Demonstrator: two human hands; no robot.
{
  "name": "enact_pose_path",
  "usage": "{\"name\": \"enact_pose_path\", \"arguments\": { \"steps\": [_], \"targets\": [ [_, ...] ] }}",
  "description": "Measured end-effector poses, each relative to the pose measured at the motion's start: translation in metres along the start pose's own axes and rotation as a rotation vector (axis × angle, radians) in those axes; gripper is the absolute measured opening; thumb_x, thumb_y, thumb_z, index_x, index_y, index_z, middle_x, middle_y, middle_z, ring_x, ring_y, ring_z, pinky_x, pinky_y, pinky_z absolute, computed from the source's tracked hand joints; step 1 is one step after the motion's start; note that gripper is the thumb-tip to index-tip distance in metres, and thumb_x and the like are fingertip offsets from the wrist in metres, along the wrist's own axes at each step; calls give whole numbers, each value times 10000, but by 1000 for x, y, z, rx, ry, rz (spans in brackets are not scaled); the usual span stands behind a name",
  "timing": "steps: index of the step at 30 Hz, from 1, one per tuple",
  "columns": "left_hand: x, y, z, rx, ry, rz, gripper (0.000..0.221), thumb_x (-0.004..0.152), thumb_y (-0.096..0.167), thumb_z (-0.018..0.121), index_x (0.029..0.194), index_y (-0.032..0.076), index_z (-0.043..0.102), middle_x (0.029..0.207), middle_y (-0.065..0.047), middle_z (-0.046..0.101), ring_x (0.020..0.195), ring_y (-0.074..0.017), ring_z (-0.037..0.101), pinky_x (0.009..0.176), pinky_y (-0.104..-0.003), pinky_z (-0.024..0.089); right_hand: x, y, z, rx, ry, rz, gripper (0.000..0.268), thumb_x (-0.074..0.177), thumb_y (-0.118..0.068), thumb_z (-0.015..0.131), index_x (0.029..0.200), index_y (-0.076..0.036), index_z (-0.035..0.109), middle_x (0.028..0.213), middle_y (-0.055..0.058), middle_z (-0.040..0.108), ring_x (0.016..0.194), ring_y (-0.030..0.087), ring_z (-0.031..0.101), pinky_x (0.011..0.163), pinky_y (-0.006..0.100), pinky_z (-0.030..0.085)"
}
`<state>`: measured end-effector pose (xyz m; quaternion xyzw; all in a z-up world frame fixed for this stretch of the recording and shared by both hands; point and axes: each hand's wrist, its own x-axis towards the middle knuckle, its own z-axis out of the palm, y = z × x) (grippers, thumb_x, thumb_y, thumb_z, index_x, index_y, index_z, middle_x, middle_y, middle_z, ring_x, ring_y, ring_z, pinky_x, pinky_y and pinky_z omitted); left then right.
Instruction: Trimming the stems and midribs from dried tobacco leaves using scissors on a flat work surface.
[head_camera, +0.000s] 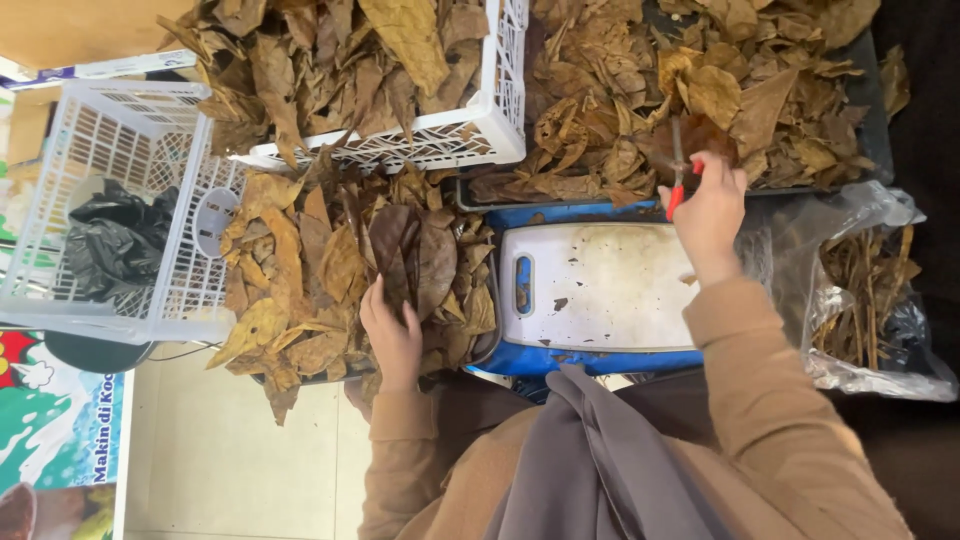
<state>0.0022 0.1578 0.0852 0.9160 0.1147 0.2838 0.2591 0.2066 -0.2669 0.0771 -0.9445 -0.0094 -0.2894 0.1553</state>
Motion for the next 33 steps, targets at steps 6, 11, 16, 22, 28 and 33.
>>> {"name": "enact_pose_path", "arguments": {
  "steps": [6,11,16,22,28,33],
  "targets": [
    [-17,11,-26,-81,-33,-75,602,908,-107,578,1475,13,414,1296,-186,481,1208,-376,515,999,-526,472,35,33,47,-356,78,-167,491,659,-392,911,1030,-314,600,849,-150,604,906,87,621,737,259,591],
    [-14,15,-30,-99,0,-54,565,883,-95,569,1425,4,440,1315,-193,488,1224,-372,514,1031,-476,447,77,16,-7,51,251,-61,364,739,-98,875,1036,-147,671,868,-14,661,766,174,654,650,323,581],
    [-6,35,-27,-85,20,1,553,835,-90,569,1373,6,480,1332,-203,526,1241,-362,522,1074,-430,426,74,-13,-59,609,362,93,304,885,165,741,1057,-22,574,960,100,640,824,202,632,739,301,554],
    [-2,89,6,-493,-170,-98,542,892,-93,596,1410,-7,463,1261,-223,517,1214,-396,529,956,-443,490,-29,-72,-52,1173,287,693,279,877,-125,863,998,-156,614,864,-40,601,800,84,558,737,230,478],
    [-53,117,86,-1057,-628,-354,668,871,28,729,1461,-13,418,1322,-299,564,1299,-489,503,1027,-560,467,-124,-124,-55,1442,-99,1347,333,796,-220,869,1036,-157,646,846,-36,675,740,118,654,669,226,541],
    [-84,109,123,-1185,-671,-723,335,986,97,651,1273,-69,607,1071,-263,719,967,-283,708,827,-429,585,-166,-111,-47,1494,-444,1082,491,870,-164,820,1287,-41,593,1071,78,669,940,160,651,845,319,559]
  ]
}}
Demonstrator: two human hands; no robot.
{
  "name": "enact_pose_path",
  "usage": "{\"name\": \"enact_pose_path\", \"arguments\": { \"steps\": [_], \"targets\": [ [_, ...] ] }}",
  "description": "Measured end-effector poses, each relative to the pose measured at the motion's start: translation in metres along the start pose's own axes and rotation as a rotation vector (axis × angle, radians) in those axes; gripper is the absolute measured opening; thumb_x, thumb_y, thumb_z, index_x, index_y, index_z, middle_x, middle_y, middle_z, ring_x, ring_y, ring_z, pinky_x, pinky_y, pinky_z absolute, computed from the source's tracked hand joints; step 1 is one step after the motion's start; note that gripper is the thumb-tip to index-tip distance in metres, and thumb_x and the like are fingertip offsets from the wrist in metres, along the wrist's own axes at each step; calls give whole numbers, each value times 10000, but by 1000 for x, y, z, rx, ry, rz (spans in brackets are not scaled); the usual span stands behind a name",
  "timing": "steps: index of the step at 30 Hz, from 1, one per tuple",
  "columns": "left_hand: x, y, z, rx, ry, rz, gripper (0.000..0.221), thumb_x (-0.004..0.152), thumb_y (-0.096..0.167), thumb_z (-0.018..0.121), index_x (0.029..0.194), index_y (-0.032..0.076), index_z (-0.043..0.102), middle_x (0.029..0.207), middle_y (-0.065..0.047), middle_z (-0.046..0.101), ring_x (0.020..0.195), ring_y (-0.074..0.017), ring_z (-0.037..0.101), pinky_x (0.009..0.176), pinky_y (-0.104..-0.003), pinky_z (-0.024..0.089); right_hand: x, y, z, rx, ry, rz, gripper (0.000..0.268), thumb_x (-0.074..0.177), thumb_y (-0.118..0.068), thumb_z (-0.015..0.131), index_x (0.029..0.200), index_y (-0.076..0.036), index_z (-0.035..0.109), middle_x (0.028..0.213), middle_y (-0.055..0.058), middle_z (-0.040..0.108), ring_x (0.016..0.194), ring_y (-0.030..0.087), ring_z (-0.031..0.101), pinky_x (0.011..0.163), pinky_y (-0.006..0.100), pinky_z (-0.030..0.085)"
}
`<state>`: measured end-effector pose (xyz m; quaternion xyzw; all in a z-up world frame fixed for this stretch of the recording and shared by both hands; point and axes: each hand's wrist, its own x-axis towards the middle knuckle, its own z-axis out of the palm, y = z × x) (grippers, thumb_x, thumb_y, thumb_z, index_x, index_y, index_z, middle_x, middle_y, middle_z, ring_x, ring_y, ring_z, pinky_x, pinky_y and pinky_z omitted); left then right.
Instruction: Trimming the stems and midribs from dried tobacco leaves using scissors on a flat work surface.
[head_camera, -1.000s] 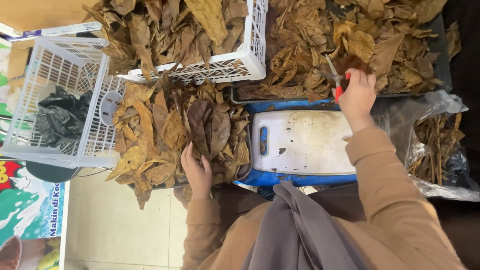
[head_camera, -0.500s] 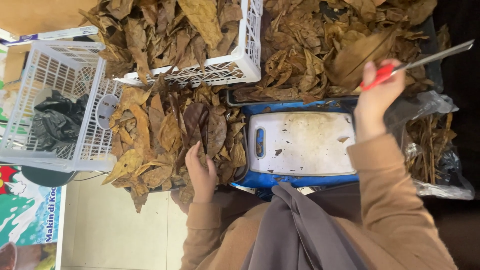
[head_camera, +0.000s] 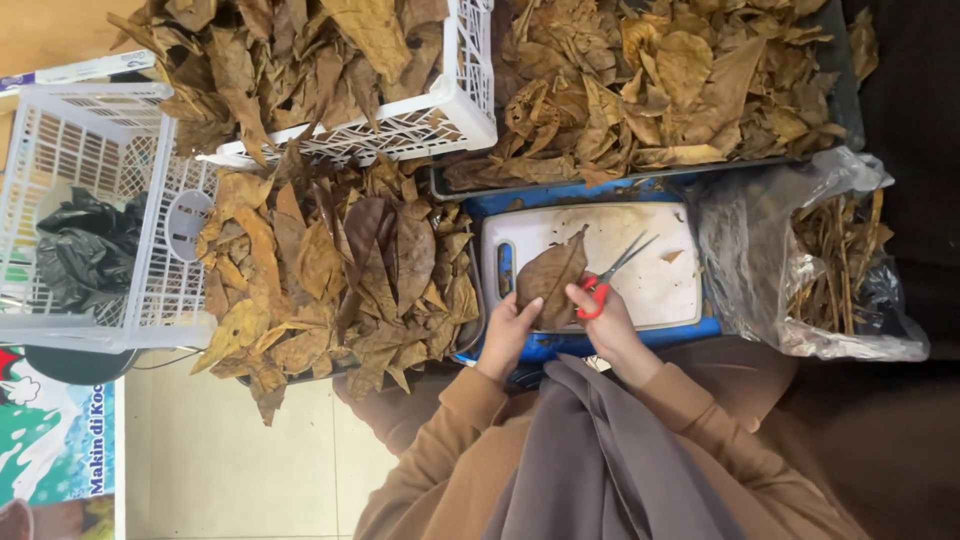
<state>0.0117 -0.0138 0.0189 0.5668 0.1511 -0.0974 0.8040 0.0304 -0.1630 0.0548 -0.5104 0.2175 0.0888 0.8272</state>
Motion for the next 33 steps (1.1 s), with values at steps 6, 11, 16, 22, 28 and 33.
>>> {"name": "enact_pose_path", "arguments": {
  "steps": [6,11,16,22,28,33],
  "targets": [
    [-10,50,-36,317,-12,25,236,955,118,688,1153,-9,693,974,-245,752,920,-236,730,775,-386,599,49,20,-90,-545,-390,-116,605,791,-174,878,1318,-64,603,914,47,668,809,117,642,738,242,523],
    [-15,64,-44,339,-65,32,332,982,87,631,1303,1,628,1127,-237,727,1072,-281,683,953,-459,540,43,-31,-82,-1115,-605,37,717,831,-468,798,1313,18,583,804,149,719,751,296,695,749,408,529],
    [-13,59,-51,372,-104,36,350,996,90,606,1336,9,609,1171,-225,716,1113,-267,663,988,-462,519,50,-36,-72,-1174,-679,84,751,831,-543,768,1270,44,609,796,155,737,715,283,708,729,398,538],
    [-11,59,-55,552,-116,107,229,992,105,606,1190,10,669,1081,-220,736,1090,-287,661,946,-475,516,46,-34,-62,-1172,-695,116,742,835,-625,732,1250,-16,646,807,152,724,815,325,727,809,426,540],
    [-13,73,-44,773,-98,132,247,977,160,630,1113,-47,640,1058,-306,698,1082,-469,644,911,-541,509,47,-10,-68,-1130,-586,87,558,853,-616,716,864,-59,732,667,103,709,741,270,705,780,366,533],
    [17,49,-48,880,-79,29,276,1003,169,580,1206,-3,653,1142,-275,702,1071,-417,682,855,-462,583,65,19,-89,-1100,-472,185,644,884,-680,656,679,-70,682,573,88,671,481,210,607,514,280,482]
  ]
}}
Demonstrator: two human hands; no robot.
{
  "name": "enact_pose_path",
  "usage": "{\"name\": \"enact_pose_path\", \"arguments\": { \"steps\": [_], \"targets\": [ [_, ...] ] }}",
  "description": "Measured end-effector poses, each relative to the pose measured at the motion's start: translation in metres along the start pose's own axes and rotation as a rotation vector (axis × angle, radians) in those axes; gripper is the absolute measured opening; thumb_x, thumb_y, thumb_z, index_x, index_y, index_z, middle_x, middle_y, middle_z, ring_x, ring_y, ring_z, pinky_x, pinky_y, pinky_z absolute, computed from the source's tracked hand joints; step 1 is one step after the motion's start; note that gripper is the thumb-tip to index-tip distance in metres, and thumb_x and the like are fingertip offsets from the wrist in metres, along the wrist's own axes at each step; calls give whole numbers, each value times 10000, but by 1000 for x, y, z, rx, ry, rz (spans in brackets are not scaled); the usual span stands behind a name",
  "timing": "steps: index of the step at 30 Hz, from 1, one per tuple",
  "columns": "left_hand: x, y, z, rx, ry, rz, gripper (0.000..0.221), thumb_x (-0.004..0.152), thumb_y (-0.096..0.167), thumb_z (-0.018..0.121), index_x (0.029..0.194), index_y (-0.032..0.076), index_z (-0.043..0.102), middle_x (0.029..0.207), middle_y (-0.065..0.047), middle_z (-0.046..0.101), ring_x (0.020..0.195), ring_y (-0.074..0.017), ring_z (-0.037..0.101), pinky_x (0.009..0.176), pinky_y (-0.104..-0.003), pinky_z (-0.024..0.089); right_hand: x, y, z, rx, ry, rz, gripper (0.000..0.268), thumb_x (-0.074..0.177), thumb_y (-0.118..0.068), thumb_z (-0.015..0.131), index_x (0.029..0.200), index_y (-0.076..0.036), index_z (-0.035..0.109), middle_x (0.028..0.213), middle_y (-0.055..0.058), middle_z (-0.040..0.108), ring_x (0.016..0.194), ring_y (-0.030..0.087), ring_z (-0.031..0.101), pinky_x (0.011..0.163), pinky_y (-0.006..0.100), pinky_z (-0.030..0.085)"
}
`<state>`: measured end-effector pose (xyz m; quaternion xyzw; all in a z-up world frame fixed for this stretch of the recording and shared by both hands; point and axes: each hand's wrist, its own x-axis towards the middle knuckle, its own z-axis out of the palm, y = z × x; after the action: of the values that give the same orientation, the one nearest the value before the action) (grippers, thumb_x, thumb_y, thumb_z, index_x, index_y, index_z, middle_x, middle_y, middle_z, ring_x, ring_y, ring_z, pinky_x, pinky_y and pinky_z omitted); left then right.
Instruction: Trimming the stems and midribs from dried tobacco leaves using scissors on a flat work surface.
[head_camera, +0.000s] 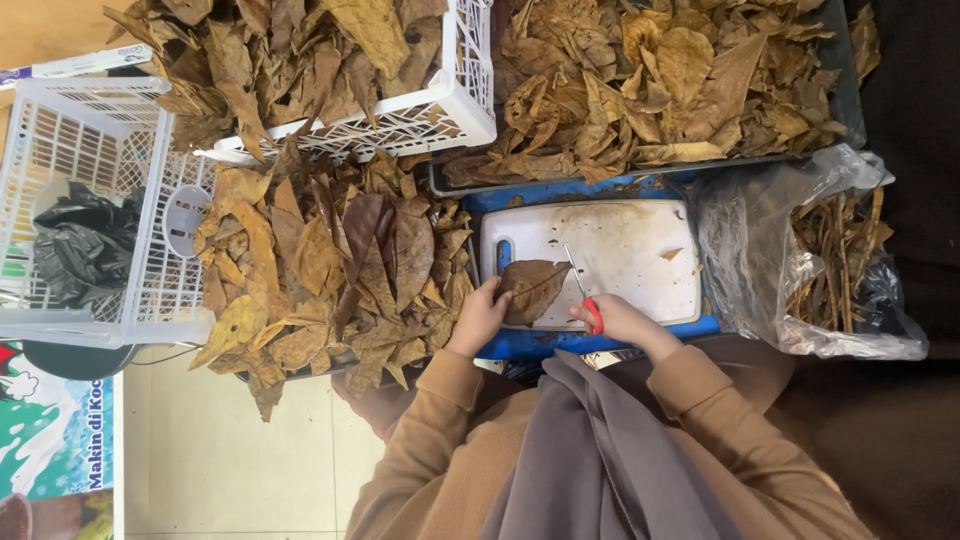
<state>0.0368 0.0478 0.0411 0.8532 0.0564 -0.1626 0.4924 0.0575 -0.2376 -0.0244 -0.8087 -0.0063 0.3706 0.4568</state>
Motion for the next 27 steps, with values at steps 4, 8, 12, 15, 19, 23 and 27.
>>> {"name": "enact_pose_path", "arguments": {
  "steps": [4,8,12,15,19,23,27],
  "targets": [
    [-2,15,-5,-21,-9,-45,372,1009,164,564,1303,-64,584,1242,-355,626,1127,-480,634,867,-514,577,-14,-25,-12,-91,101,-16,518,865,-533,731,857,-16,690,715,166,737,756,338,722,743,408,548],
    [-12,5,-3,-319,43,-195,368,1017,157,540,1318,-53,557,1273,-377,572,868,-398,723,622,-383,648,13,-3,-14,-439,463,-66,419,727,-310,824,1068,-167,627,837,94,698,952,317,668,865,419,524],
    [-18,6,-4,-477,91,-235,456,1003,157,567,1392,-67,489,1326,-427,491,745,-387,734,586,-356,658,35,3,0,-519,704,-184,489,678,-201,832,1130,-221,646,856,-18,713,962,219,618,905,343,530],
    [-18,-13,2,-511,123,-270,526,995,174,584,1433,-71,428,1344,-397,481,647,-259,724,565,-287,650,42,1,9,-518,737,-224,412,710,-182,835,1070,-213,636,857,-2,720,946,235,623,885,365,543],
    [-17,-11,-4,-493,126,-266,603,969,158,620,1466,-86,383,1380,-401,454,663,-252,725,582,-309,645,53,4,13,-509,729,-192,315,759,-157,813,998,-193,611,825,-10,709,910,236,624,837,387,564],
    [-14,-24,-3,-462,145,-236,616,936,127,657,1472,-40,403,1370,-385,481,699,-289,736,600,-311,646,51,0,16,-537,812,-254,320,743,-178,821,985,-221,616,805,-26,704,882,222,628,798,378,578],
    [-15,-17,-6,-459,153,-258,645,939,142,658,1482,-54,373,1385,-397,468,701,-275,740,611,-317,646,66,6,20,-570,825,-261,323,740,-202,809,985,-232,601,792,-38,694,877,214,622,787,378,585]
  ]
}}
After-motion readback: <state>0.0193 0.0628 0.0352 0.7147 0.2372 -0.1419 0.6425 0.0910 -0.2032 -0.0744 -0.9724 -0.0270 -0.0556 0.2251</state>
